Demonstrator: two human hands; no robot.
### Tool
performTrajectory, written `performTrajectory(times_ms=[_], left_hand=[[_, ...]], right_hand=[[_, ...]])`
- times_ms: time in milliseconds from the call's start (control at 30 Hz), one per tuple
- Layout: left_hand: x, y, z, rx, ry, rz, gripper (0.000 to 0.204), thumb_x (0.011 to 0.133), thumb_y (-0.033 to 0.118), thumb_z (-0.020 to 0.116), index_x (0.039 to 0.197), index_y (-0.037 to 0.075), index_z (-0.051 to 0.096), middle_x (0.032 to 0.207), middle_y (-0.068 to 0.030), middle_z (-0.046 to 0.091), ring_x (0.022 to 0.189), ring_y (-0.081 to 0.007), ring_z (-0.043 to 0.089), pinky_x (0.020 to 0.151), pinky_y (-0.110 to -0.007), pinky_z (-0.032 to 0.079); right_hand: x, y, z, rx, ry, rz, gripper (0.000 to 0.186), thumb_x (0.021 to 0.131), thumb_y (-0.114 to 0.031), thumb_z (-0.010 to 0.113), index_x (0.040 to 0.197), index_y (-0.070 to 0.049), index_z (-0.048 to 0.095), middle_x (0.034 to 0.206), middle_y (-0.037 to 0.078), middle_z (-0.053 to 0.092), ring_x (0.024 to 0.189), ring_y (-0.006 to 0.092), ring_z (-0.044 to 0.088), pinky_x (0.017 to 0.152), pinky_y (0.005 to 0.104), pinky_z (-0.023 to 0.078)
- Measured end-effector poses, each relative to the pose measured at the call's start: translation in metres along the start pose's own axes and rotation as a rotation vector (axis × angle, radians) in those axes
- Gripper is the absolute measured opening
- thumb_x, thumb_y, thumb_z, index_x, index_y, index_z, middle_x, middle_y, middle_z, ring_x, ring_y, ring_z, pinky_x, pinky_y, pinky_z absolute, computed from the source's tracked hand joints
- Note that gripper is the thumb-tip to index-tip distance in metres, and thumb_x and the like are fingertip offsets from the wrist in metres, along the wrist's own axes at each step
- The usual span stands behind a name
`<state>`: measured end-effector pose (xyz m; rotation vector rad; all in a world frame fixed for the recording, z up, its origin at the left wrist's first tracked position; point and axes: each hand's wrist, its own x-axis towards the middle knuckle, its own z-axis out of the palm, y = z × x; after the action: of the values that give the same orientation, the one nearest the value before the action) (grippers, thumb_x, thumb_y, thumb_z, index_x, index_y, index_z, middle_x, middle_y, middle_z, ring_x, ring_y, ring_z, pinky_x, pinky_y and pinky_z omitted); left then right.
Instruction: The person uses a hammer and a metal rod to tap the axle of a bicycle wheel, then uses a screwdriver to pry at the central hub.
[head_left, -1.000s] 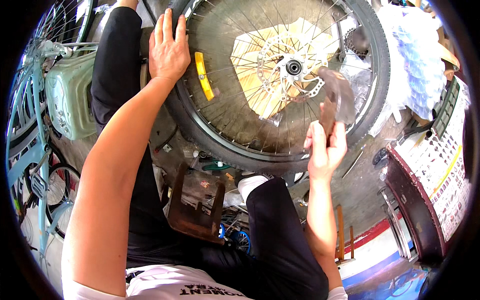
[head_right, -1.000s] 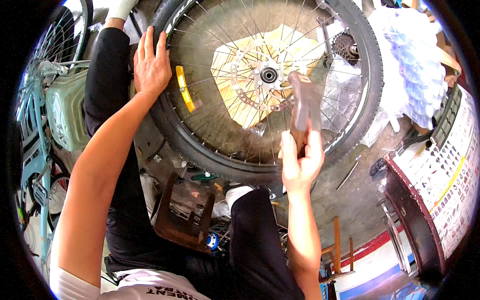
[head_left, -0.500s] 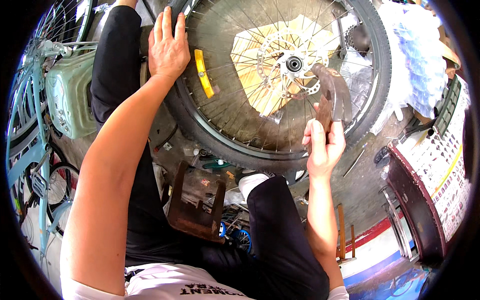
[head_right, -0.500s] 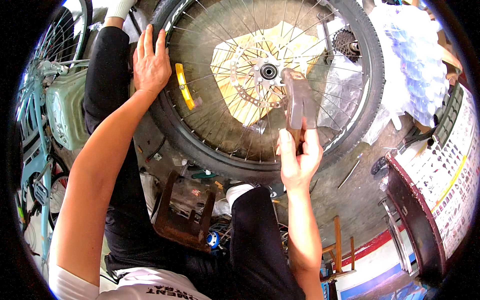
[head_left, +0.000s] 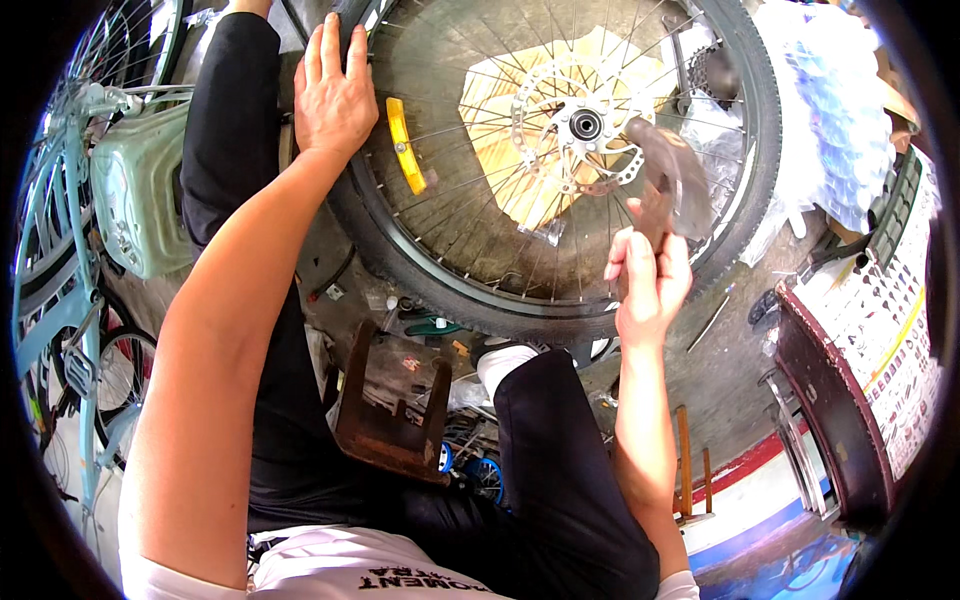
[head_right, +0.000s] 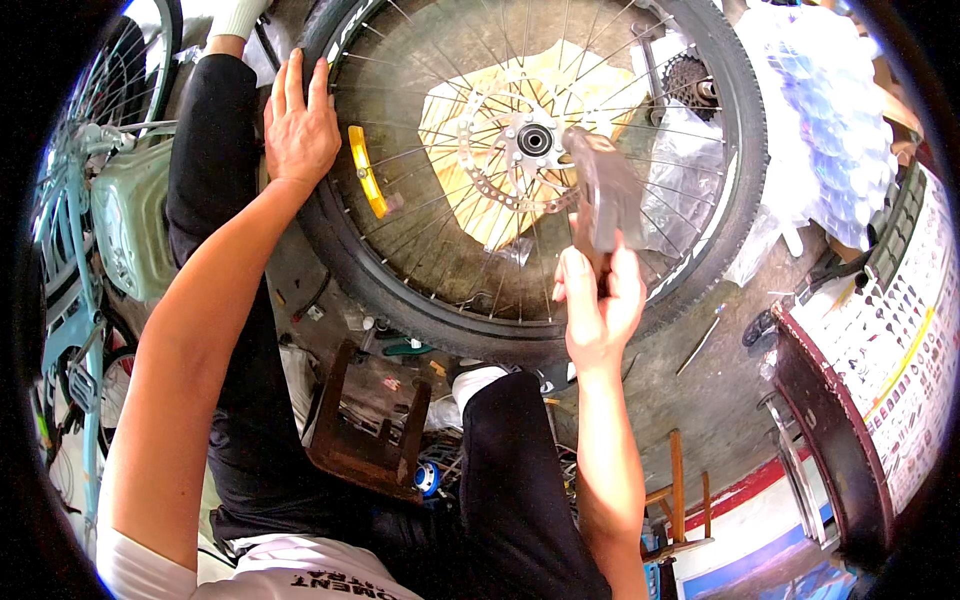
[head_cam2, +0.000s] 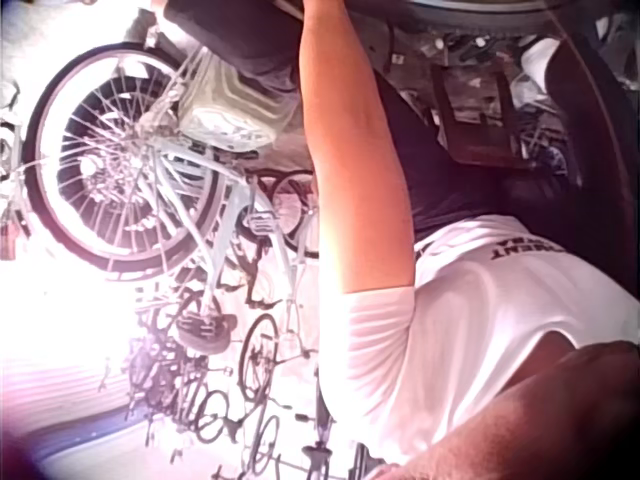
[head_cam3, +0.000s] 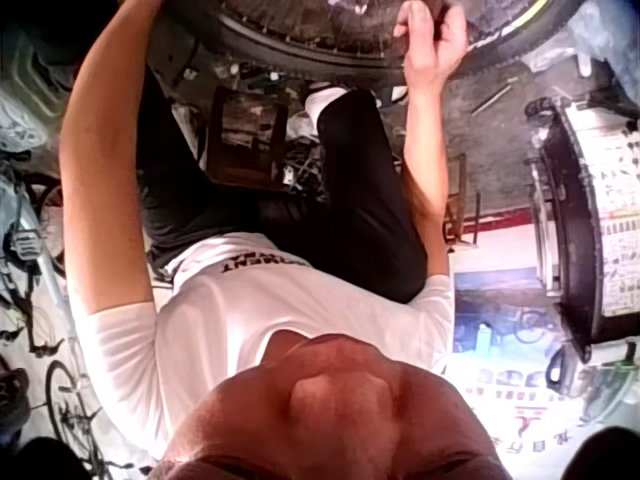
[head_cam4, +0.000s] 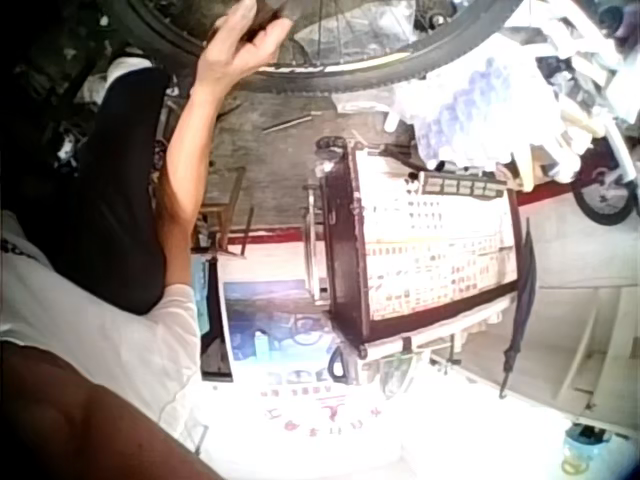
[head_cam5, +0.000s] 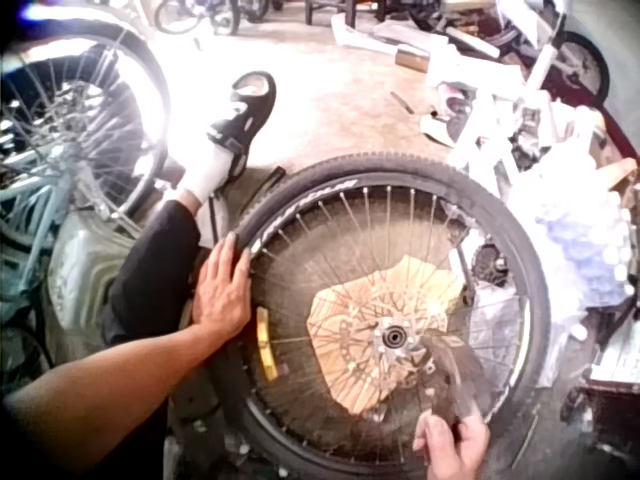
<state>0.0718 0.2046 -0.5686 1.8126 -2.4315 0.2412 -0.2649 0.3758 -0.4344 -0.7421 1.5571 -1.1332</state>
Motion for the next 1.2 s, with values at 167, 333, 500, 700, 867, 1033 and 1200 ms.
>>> performTrajectory(times_ms=[167,333,500,700,867,1033,1200], left_hand=[[0.0,0.001,0.001,-0.005,0.008,-0.005,0.057,0.098,0.02,0.058,0.153,0.012,0.047,0.164,-0.0194,0.036,0.149,-0.0392,0.036,0.116,-0.051,0.037],[-0.002,-0.001,-0.002,0.02,-0.01,0.0,0.055,0.098,0.02,0.058,0.152,0.012,0.049,0.164,-0.0196,0.037,0.149,-0.0399,0.036,0.116,-0.051,0.037],[-0.001,-0.001,-0.001,0.003,0.006,-0.002,0.055,0.098,0.02,0.058,0.152,0.012,0.049,0.163,-0.0201,0.037,0.149,-0.0398,0.037,0.115,-0.051,0.038],[0.0,0.001,-0.003,0.003,0.007,0.003,0.056,0.097,0.02,0.058,0.151,0.012,0.049,0.163,-0.0199,0.038,0.149,-0.039,0.038,0.115,-0.051,0.038],[0.0,0.001,-0.004,-0.004,0.031,0.018,0.056,0.096,0.019,0.059,0.151,0.012,0.049,0.163,-0.02,0.037,0.148,-0.0386,0.038,0.115,-0.051,0.038],[0.002,0.002,-0.003,-0.003,0.032,0.008,0.057,0.096,0.019,0.059,0.151,0.012,0.049,0.163,-0.0201,0.038,0.148,-0.0387,0.038,0.115,-0.051,0.038],[0.0,0.001,-0.003,-0.021,0.034,0.02,0.057,0.095,0.019,0.059,0.151,0.012,0.049,0.162,-0.0204,0.038,0.148,-0.0397,0.038,0.115,-0.051,0.038]], right_hand=[[0.007,0.014,0.007,-0.187,0.058,0.126,0.027,0.102,-0.017,0.067,0.121,0.001,0.065,0.075,-0.003,0.06,0.06,0.0044,0.053,0.054,0.0219,0.043],[-0.005,-0.002,0.008,-0.142,0.011,0.042,0.028,0.102,-0.015,0.066,0.124,0.002,0.064,0.076,-0.002,0.062,0.063,0.0044,0.055,0.056,0.0228,0.045],[-0.006,0.02,0.004,-0.111,0.026,0.012,0.028,0.101,-0.014,0.067,0.123,0.002,0.064,0.076,-0.002,0.061,0.063,0.0052,0.055,0.056,0.0232,0.045],[-0.007,0.02,0.001,-0.139,0.012,0.084,0.028,0.101,-0.014,0.067,0.122,0.004,0.064,0.076,-0.001,0.061,0.062,0.0053,0.055,0.056,0.0233,0.045],[-0.008,0.008,0.005,-0.006,0.014,-0.089,0.043,0.102,-0.01,0.063,0.141,0.005,0.056,0.097,0.007,0.071,0.065,0.0065,0.057,0.059,0.0241,0.049],[-0.004,0.036,-0.001,-0.202,-0.055,0.049,0.03,0.098,-0.014,0.071,0.121,0.004,0.064,0.082,0.001,0.063,0.065,0.0054,0.054,0.058,0.0231,0.043],[-0.01,0.024,0.006,-0.186,-0.025,0.026,0.031,0.097,-0.016,0.072,0.118,0.005,0.064,0.077,-0.001,0.061,0.064,0.0058,0.051,0.06,0.0232,0.041]])
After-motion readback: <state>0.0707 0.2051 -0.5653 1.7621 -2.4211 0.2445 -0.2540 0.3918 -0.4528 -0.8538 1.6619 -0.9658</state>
